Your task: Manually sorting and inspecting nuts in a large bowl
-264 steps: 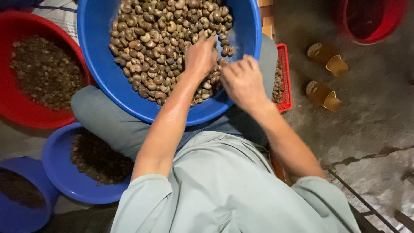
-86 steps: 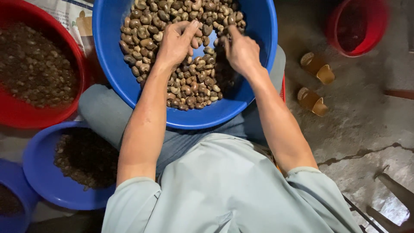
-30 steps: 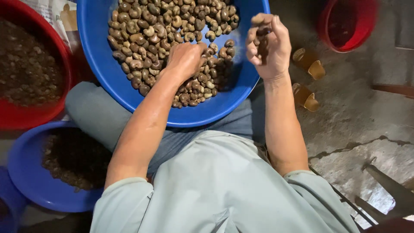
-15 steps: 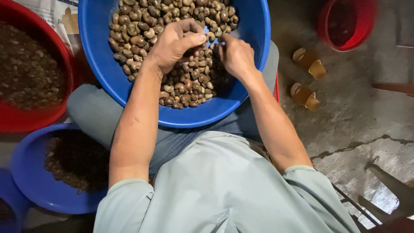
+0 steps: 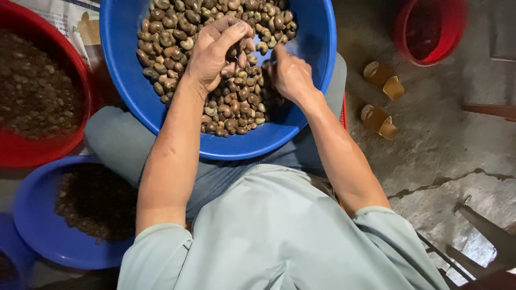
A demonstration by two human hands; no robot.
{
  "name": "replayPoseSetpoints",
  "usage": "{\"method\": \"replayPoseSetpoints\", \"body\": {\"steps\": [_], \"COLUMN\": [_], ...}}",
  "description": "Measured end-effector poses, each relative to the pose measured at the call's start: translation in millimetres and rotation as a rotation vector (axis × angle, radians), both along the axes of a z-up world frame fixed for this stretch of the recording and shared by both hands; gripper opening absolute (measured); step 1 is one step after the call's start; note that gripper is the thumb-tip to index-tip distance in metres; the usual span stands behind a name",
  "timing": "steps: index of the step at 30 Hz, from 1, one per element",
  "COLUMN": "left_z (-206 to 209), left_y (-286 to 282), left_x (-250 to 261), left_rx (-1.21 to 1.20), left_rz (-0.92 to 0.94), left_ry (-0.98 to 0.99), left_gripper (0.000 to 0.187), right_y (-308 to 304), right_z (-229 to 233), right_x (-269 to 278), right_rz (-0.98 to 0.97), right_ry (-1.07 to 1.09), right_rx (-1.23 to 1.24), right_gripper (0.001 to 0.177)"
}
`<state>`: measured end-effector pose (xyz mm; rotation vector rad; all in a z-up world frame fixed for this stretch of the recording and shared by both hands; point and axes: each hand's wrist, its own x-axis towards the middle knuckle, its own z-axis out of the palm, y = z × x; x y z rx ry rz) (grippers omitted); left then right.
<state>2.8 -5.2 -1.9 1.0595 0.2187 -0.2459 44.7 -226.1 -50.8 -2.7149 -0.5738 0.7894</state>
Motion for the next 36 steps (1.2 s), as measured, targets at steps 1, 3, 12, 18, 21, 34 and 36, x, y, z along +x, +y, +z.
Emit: {"method": "replayPoseSetpoints", "body": {"steps": [1,3,12,18,21,34,36], "left_z": [-3,-9,-24,-30,-23,-58,-60], "left_y": [0,-2,-4,-4,-4,-8,-8], "left_x": [1,4,6,7,6,10,8], "left_rx": [0.0,0.081,0.238,0.34,0.438,0.774,0.788], "left_rz": [0.001,0.042,0.047,-0.02,-0.099,-0.2,-0.219], "left_ry": [0.0,0.054,0.075,0.088,0.142,0.068,0.083], "left_gripper": [0.021,0.016,0.011,0.023,0.019,0.015,0.015], "right_y": [-1,-5,-5,-16,-8,11,7], "right_z": [-2,-7,20,18,0,-17,-18], "right_x": [2,6,9,23,26,28,28], "right_rz": [0.001,-0.083,-0.148,0.004,-0.023,-0.082,-0.443], "right_ry": [0.0,-0.183,-0.176,-0.311,-0.314,-0.008,0.235], "right_rx": [0.0,0.124,0.223,0.232,0.098,0.025,0.615], "right_gripper": [0.024,0.033,0.017,0.005,0.017,0.03,0.029]}}
